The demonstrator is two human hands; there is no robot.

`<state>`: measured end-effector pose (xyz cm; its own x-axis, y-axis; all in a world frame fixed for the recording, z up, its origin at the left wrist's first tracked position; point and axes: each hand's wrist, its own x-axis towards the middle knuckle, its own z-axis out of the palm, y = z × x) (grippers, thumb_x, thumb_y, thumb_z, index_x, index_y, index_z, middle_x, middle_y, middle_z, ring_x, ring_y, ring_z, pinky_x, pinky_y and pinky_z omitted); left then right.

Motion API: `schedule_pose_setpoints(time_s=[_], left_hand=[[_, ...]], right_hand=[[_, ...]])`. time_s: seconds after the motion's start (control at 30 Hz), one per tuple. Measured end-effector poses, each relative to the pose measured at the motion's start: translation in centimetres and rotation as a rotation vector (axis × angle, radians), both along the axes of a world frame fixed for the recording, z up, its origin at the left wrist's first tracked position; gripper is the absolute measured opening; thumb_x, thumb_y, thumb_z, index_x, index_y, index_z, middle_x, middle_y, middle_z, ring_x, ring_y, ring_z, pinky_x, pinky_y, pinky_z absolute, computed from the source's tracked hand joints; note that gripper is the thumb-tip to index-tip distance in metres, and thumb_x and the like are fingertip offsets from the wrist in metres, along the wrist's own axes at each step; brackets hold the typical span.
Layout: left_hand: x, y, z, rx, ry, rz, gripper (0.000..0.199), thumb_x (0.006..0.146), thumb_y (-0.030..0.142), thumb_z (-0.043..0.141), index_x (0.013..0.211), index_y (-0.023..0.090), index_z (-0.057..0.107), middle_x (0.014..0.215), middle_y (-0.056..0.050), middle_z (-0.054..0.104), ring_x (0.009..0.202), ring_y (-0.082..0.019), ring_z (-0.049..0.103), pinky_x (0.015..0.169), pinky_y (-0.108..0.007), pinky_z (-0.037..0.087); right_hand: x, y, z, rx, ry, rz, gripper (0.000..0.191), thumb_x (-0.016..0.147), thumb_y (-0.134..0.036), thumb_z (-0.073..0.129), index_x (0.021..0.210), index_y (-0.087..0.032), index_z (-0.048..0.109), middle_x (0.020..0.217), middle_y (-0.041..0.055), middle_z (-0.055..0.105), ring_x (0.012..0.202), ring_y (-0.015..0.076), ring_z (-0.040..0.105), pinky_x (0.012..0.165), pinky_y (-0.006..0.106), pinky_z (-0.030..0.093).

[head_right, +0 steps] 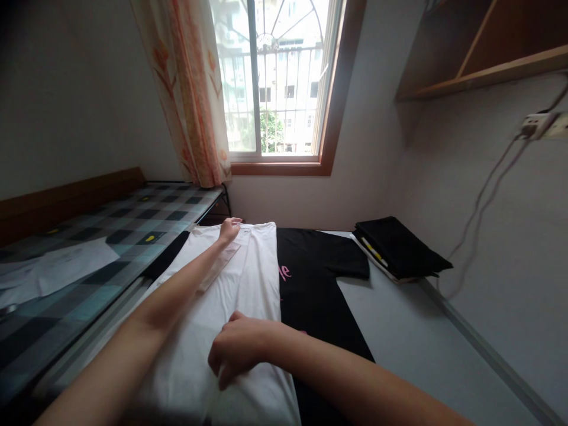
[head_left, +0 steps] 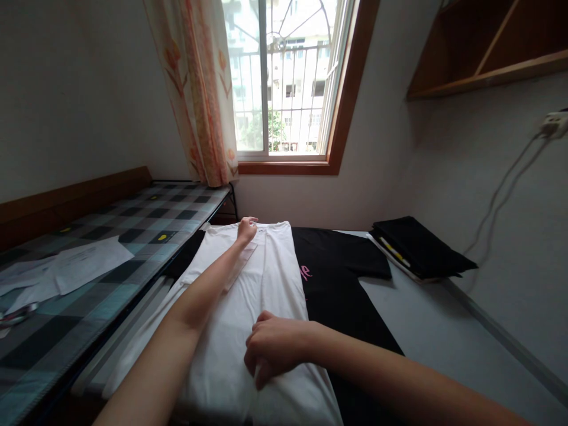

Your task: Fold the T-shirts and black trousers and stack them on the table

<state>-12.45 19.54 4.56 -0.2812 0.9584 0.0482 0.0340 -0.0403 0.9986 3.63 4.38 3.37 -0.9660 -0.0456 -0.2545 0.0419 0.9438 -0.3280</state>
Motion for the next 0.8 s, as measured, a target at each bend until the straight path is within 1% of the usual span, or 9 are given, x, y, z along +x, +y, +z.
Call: schedule_pose_setpoints(time_s=[0.07, 0.17, 0.3, 0.33, 0.4, 0.47, 0.57, 0.7, 0.8], left_hand=[[0.0, 1.3, -0.6, 0.005, 0.124, -0.037, 0.012, 0.072, 0.007, 0.061, 0.077, 0.018, 0.064, 0.085, -0.004, 0.066, 0.103, -0.021, 0.056, 0.097, -0.031, 0.04], [0.2, 1.7, -2.2, 0.02, 0.334, -0.136, 0.013, 0.064, 0.006, 0.065, 0.066, 0.019, 0.065, 0.084, -0.004, 0.064, 0.101, -0.023, 0.056, 0.099, -0.033, 0.04], [0.8, 0.3, -4.4, 0.1, 0.602, -0.289, 0.014, 0.062, 0.01, 0.068, 0.07, 0.022, 0.07, 0.089, -0.005, 0.06, 0.101, -0.024, 0.055, 0.102, -0.035, 0.038], [1.0, -0.2, -4.8, 0.116, 0.662, -0.294, 0.015, 0.063, 0.011, 0.068, 0.073, 0.022, 0.071, 0.091, -0.005, 0.058, 0.102, -0.024, 0.054, 0.103, -0.036, 0.037], [1.4, -1.5, -5.3, 0.111, 0.726, -0.243, 0.021, 0.063, 0.012, 0.069, 0.082, 0.021, 0.072, 0.098, -0.007, 0.055, 0.106, -0.025, 0.052, 0.104, -0.036, 0.036], [1.6, -3.0, -5.5, 0.055, 0.725, -0.186, 0.035, 0.062, 0.012, 0.07, 0.096, 0.019, 0.071, 0.105, -0.008, 0.05, 0.106, -0.025, 0.052, 0.102, -0.036, 0.038], [1.9, -5.2, -5.2, -0.041, 0.615, -0.171, 0.055, 0.059, 0.011, 0.071, 0.113, 0.019, 0.064, 0.11, -0.009, 0.047, 0.101, -0.024, 0.053, 0.092, -0.034, 0.046], [1.7, -8.2, -4.3, -0.136, 0.431, -0.17, 0.066, 0.058, 0.011, 0.073, 0.122, 0.022, 0.057, 0.113, -0.01, 0.049, 0.094, -0.023, 0.055, 0.075, -0.031, 0.051], [1.4, -10.5, -3.8, -0.18, 0.343, -0.217, 0.068, 0.059, 0.013, 0.075, 0.123, 0.023, 0.055, 0.118, -0.012, 0.048, 0.083, -0.019, 0.058, 0.065, -0.028, 0.05]], right_hand=[[-0.3, 0.0, -0.2, 0.003, -0.002, -0.005, 0.011, 0.077, -0.038, 0.068, 0.08, -0.028, 0.07, 0.073, -0.0046, 0.071, 0.071, 0.0181, 0.062, 0.087, 0.035, 0.034], [-0.4, 0.1, -0.5, -0.011, 0.014, -0.012, 0.01, 0.075, -0.039, 0.069, 0.078, -0.029, 0.071, 0.073, -0.0053, 0.071, 0.071, 0.0182, 0.061, 0.088, 0.035, 0.034], [-0.4, -0.3, -0.5, -0.011, 0.036, -0.003, 0.009, 0.075, -0.037, 0.071, 0.077, -0.029, 0.071, 0.072, -0.0057, 0.071, 0.071, 0.0175, 0.059, 0.086, 0.035, 0.036], [-0.4, -0.5, -0.4, -0.003, 0.042, 0.002, 0.009, 0.075, -0.037, 0.071, 0.078, -0.028, 0.071, 0.073, -0.0053, 0.071, 0.071, 0.0175, 0.058, 0.086, 0.035, 0.036], [-0.4, -1.0, -0.1, 0.029, 0.047, 0.009, 0.01, 0.077, -0.036, 0.07, 0.082, -0.027, 0.072, 0.077, -0.0035, 0.071, 0.076, 0.0186, 0.058, 0.088, 0.036, 0.036], [-0.3, -1.6, 0.4, 0.076, 0.048, 0.005, 0.014, 0.077, -0.036, 0.071, 0.086, -0.025, 0.073, 0.082, -0.0007, 0.07, 0.083, 0.021, 0.057, 0.088, 0.038, 0.037], [0.1, -2.5, 1.0, 0.133, 0.072, -0.015, 0.017, 0.077, -0.036, 0.072, 0.087, -0.023, 0.073, 0.09, 0.003, 0.068, 0.09, 0.0235, 0.054, 0.087, 0.039, 0.038], [1.3, -3.4, 1.0, 0.16, 0.179, -0.094, 0.018, 0.08, -0.038, 0.069, 0.087, -0.021, 0.072, 0.1, 0.0065, 0.063, 0.095, 0.0245, 0.051, 0.086, 0.036, 0.04], [2.6, -4.2, 0.7, 0.184, 0.257, -0.175, 0.023, 0.085, -0.04, 0.063, 0.097, -0.022, 0.07, 0.111, 0.0077, 0.059, 0.101, 0.0254, 0.049, 0.09, 0.038, 0.04]])
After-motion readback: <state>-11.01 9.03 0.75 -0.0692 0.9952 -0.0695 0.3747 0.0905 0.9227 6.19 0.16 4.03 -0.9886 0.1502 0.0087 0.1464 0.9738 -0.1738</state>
